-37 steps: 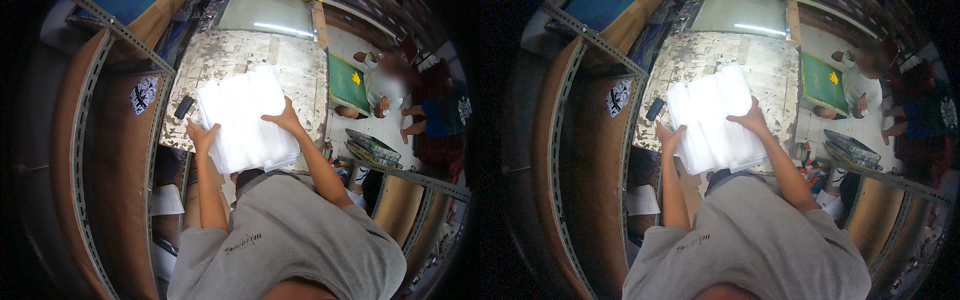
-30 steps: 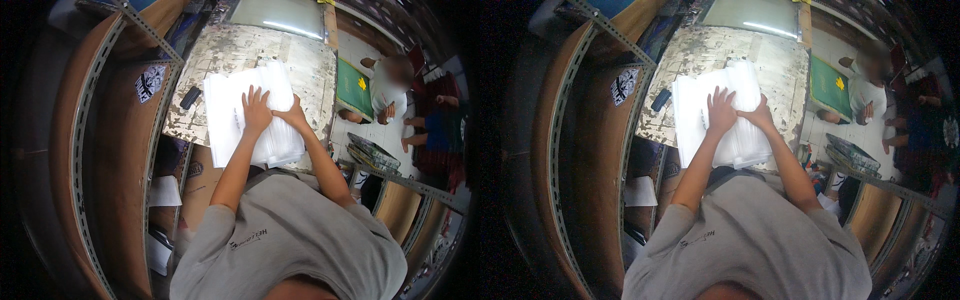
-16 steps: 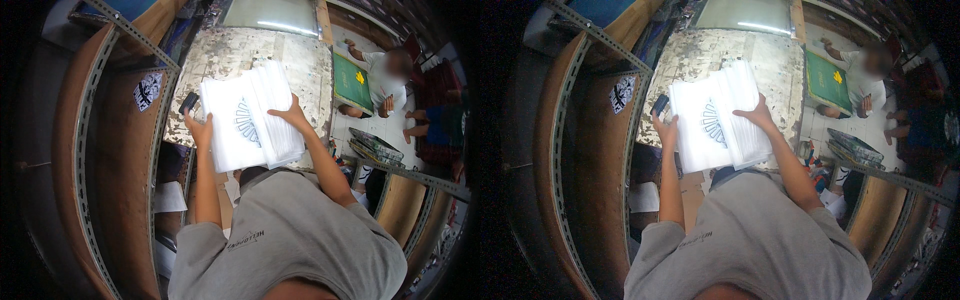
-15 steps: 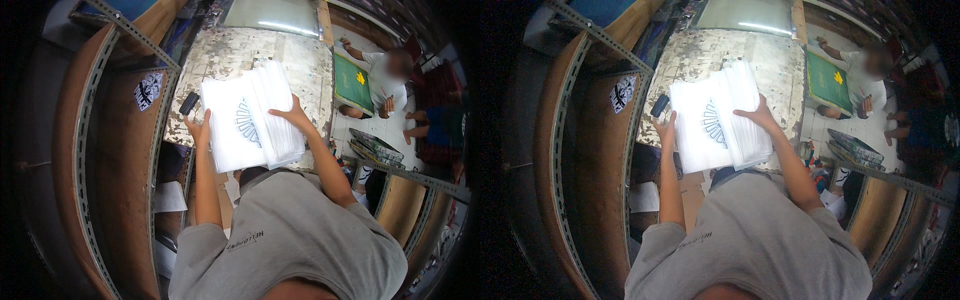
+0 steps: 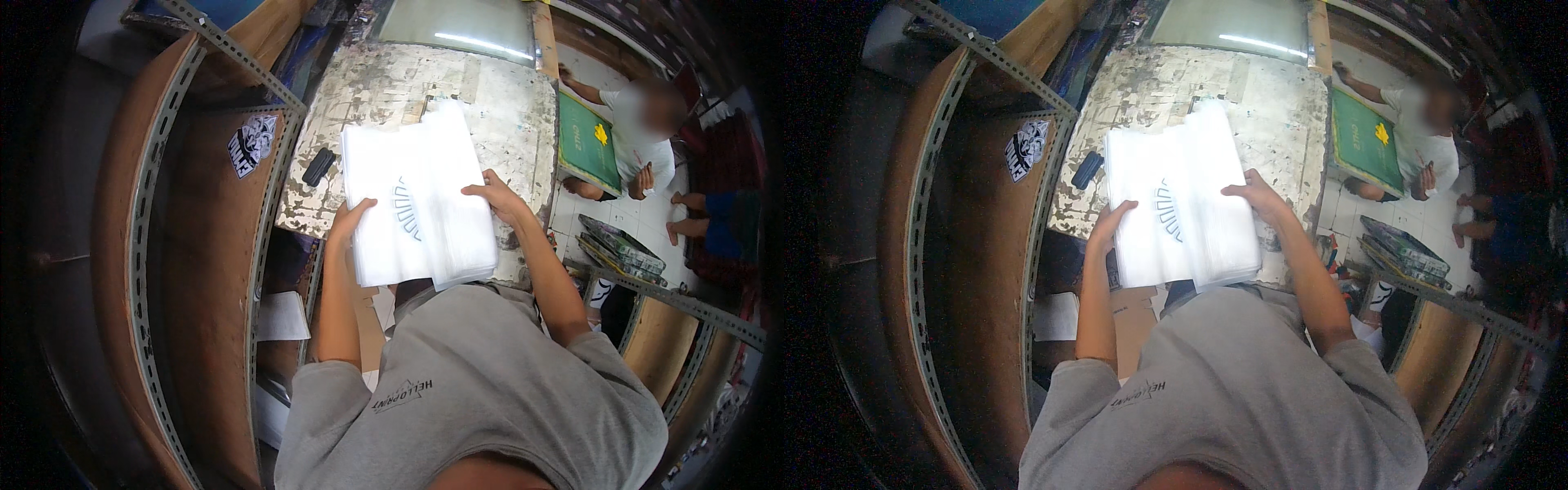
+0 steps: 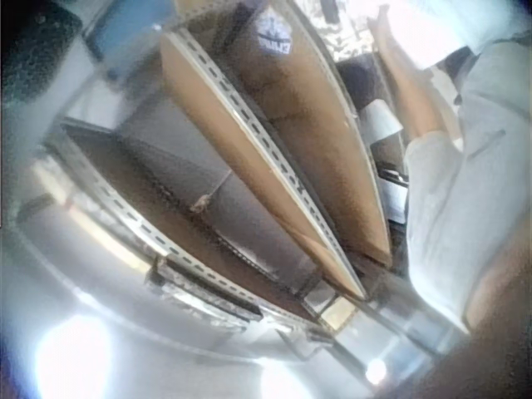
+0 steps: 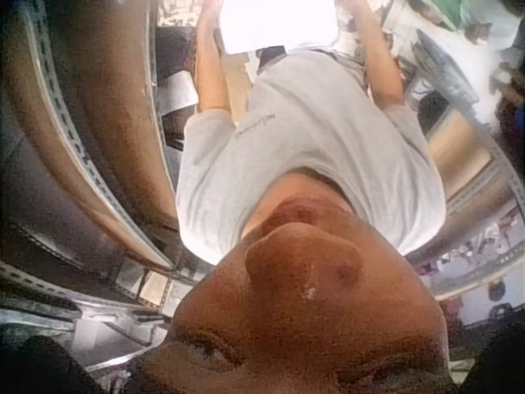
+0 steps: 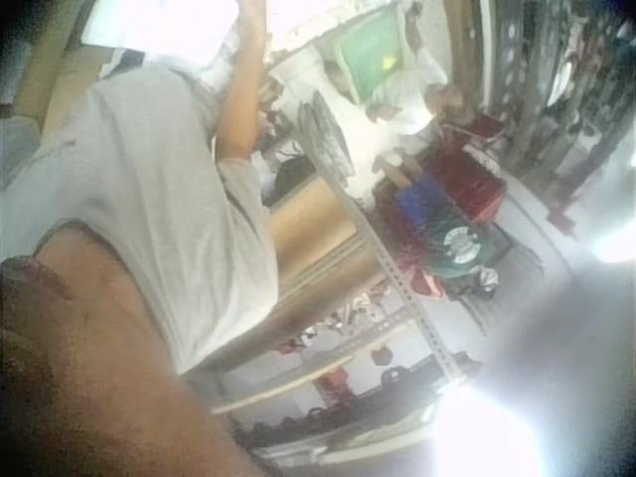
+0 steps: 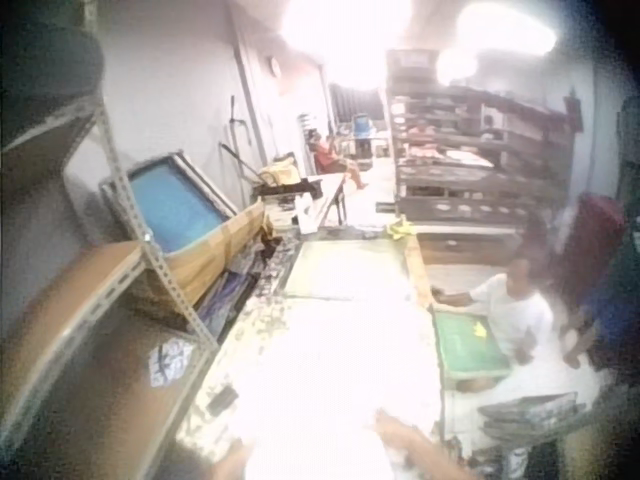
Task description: The person uses a small blue cloth to wipe the surface of a white printed sheet on a workbench. They then gather a stack of similar sheets, roll them into a bundle, and secure the bundle with a rubber band.
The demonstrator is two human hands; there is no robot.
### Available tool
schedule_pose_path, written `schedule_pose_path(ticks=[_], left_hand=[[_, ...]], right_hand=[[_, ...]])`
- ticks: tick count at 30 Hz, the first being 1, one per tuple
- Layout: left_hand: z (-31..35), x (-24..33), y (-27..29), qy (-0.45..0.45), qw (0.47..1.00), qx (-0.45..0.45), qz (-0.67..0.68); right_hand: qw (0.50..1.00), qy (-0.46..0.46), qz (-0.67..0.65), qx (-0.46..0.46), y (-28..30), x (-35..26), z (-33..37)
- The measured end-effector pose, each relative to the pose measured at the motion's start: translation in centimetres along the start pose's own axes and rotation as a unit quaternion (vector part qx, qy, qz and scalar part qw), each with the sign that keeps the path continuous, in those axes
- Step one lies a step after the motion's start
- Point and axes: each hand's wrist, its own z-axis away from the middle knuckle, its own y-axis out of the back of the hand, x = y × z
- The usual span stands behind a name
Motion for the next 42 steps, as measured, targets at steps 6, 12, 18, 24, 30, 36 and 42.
schedule_pose_path(ticks=[6,12,18,24,30,36,42], left_hand=[[2.7,2.2,-1.9,-0.001,0.997,-0.04,0.061],[2.0,-1.8,-4.6,-0.097,0.987,0.108,0.067],[8.0,3.4,-8.5,-0.3,0.915,0.268,-0.022],[9.1,5.9,-11.5,-0.446,0.86,0.23,0.089],[2.2,2.1,-12.4,-0.491,0.856,0.158,0.032],[2.2,4.5,-10.6,-0.423,0.891,0.157,0.043],[2.7,3.7,-9.6,-0.409,0.898,0.162,0.012]], right_hand=[[0.999,-0.018,0.008,0.026,-2.5,0.0,0.4],[0.997,0.069,0.033,0.007,-4.0,0.3,0.8],[0.936,0.253,0.132,0.204,-7.9,-0.6,3.8],[0.883,0.39,-0.034,0.26,-12.6,-3.6,5.3],[0.865,0.474,0.128,0.108,-10.6,-0.1,2.1],[0.8,0.516,0.303,0.032,-4.6,-6.9,6.6],[0.586,0.647,0.487,0.005,-6.0,-26.2,11.4]])
